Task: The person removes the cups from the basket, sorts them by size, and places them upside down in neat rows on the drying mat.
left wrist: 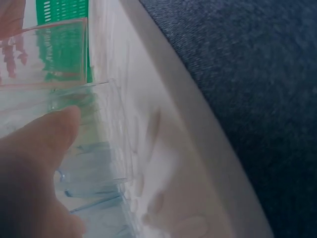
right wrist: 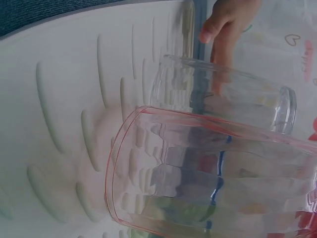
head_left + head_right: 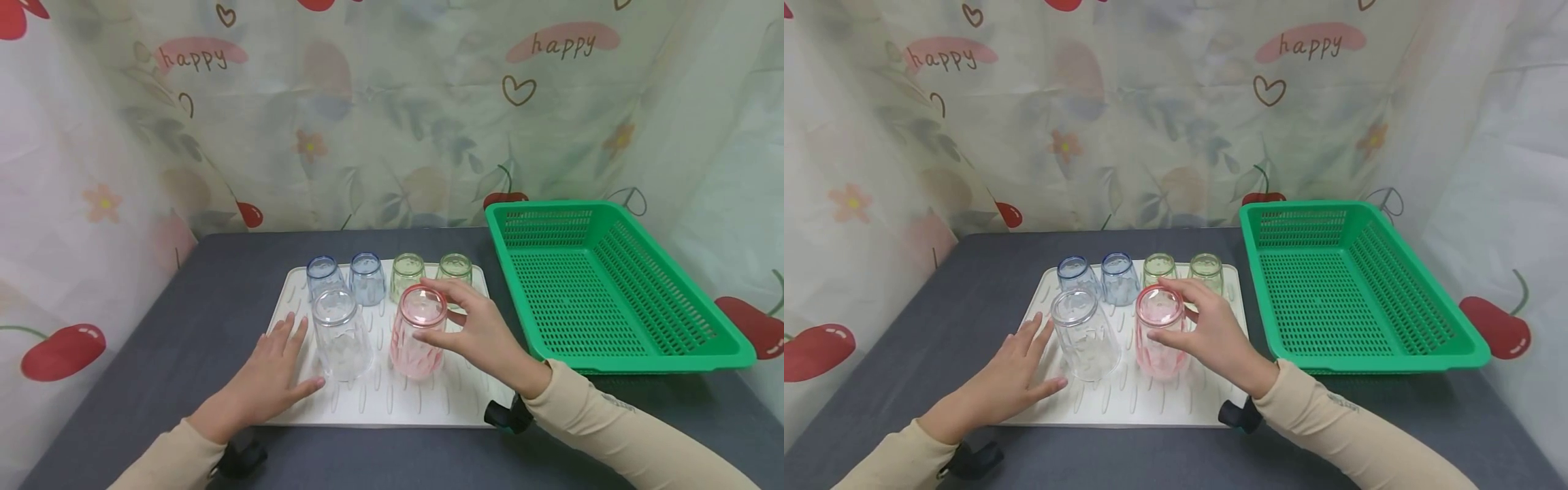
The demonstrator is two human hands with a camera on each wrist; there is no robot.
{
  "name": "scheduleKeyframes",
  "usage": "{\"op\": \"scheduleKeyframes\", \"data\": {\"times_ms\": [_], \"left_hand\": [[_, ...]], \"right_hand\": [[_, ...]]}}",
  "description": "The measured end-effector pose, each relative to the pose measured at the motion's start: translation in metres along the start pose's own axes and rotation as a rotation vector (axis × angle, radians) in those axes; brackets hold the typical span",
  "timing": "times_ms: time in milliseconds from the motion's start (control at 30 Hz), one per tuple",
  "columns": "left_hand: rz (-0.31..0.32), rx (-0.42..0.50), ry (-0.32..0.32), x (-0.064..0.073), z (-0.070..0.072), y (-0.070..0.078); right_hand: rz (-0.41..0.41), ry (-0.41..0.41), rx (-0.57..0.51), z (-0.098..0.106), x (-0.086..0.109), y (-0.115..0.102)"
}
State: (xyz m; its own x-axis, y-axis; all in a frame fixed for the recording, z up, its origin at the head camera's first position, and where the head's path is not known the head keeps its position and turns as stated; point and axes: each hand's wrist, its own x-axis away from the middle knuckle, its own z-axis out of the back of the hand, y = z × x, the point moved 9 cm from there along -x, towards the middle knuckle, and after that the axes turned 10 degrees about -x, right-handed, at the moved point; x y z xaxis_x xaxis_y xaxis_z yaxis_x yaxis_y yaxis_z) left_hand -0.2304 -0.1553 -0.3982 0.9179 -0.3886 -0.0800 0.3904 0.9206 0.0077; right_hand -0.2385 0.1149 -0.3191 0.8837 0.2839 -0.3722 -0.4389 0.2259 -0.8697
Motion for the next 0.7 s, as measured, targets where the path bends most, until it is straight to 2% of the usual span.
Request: {"op": "scheduleKeyframes", "data": {"times_ms": [267, 533, 700], "left_hand": [[0.012, 0.073, -0.151, 0.001, -0.017, 0.001], [0.021, 0.139, -0.227, 0.003, -0.037, -0.002], [0.031, 0.137, -0.267, 0.003, -0.049, -0.005]], "right_hand": [[-0.013, -0.011, -0.007, -0.005, -0.001, 0.007], [-0.020, -0.019, 0.011, -0.009, -0.001, 0.011], [-0.043, -0.026, 0.025, -0.010, -0.002, 0.014]]}}
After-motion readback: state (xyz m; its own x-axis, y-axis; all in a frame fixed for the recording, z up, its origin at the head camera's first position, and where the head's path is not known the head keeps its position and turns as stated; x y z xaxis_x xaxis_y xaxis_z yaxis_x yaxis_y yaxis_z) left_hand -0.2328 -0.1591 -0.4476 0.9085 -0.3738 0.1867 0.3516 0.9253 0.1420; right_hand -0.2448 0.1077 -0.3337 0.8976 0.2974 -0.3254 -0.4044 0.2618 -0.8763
